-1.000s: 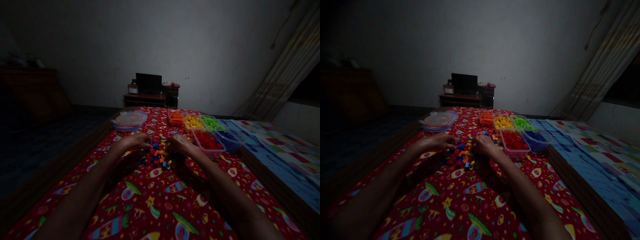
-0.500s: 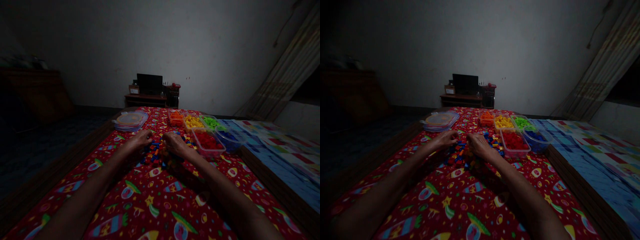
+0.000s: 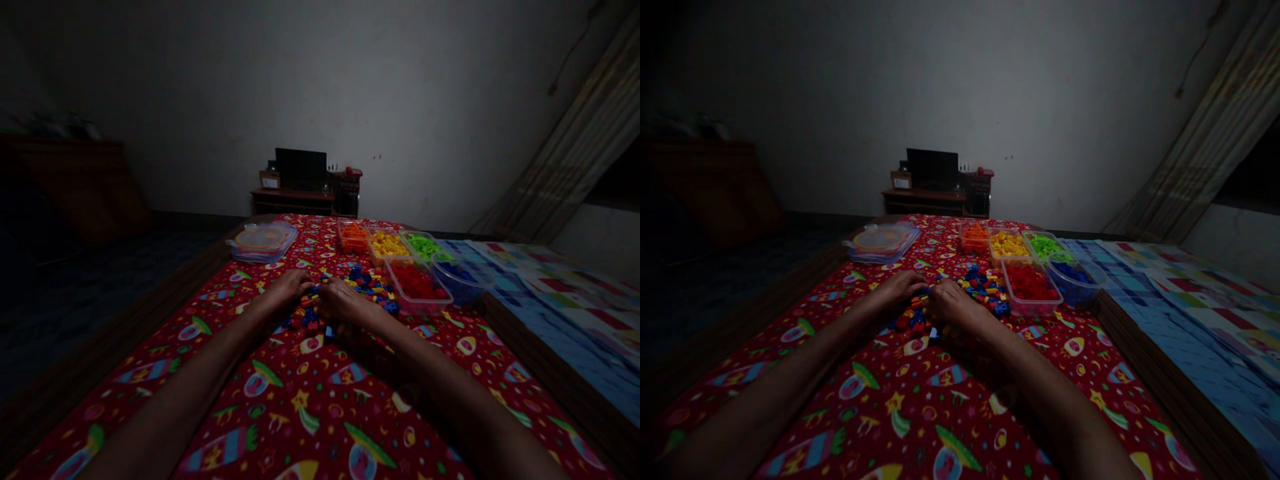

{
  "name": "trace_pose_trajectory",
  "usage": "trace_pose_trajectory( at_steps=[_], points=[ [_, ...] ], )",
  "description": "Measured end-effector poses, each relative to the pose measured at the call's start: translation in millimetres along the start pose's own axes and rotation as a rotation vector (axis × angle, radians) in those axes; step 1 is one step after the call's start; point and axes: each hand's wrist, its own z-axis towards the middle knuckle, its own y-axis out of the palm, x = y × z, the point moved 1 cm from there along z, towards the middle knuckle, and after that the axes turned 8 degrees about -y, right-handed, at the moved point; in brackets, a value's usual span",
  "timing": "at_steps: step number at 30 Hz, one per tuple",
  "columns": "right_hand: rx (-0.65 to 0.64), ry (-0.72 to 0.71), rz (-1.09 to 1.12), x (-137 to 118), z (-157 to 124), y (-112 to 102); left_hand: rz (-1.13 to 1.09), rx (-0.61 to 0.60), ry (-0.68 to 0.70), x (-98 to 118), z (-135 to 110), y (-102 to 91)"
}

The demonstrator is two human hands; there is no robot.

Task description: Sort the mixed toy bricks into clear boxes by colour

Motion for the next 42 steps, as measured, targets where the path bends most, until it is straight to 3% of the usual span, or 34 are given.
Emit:
trace_pose_trajectory(
  at_steps=[4, 9, 13, 16, 22, 28, 32, 35, 42],
  points=[
    [-0.11, 0.166, 0.008, -1, 4, -6, -0.032, -0.015, 0.036, -4, 2, -1.4],
    [-0.204, 0.251, -0.022, -6, 6, -26, -0.074, -0.104, 0.036, -7, 5, -3.3],
    [-0.056, 0.357, 0.044, -2, 9, -33, -0.14, -0.032, -0.003, -6, 3, -8.9],
    [0.106, 0.448, 0.178, 4, 13, -31, -0.4, -0.006, -0.05, -3, -1, -14.9],
    [0.257, 0.638, 0.636, 15, 16, -26, -1.107, -0.284, -0.157, 15, -12, -20.1],
    [0.251, 0.476, 0.558, 7, 17, -26, -1.208, -0.313, -0.25, 33, -10, -11.9],
    [0.229, 0.463, 0.39, -1, 19, -24, -1.21, -0.277, -0.267, 43, -6, 0.1],
    [0.238, 0.412, 0.393, -4, 18, -25, -1.268, -0.254, -0.25, 54, -6, 6.4],
    [0.221, 0.411, 0.296, 3, 16, -44, -1.377, -0.242, -0.203, 76, -13, 2.8]
  ],
)
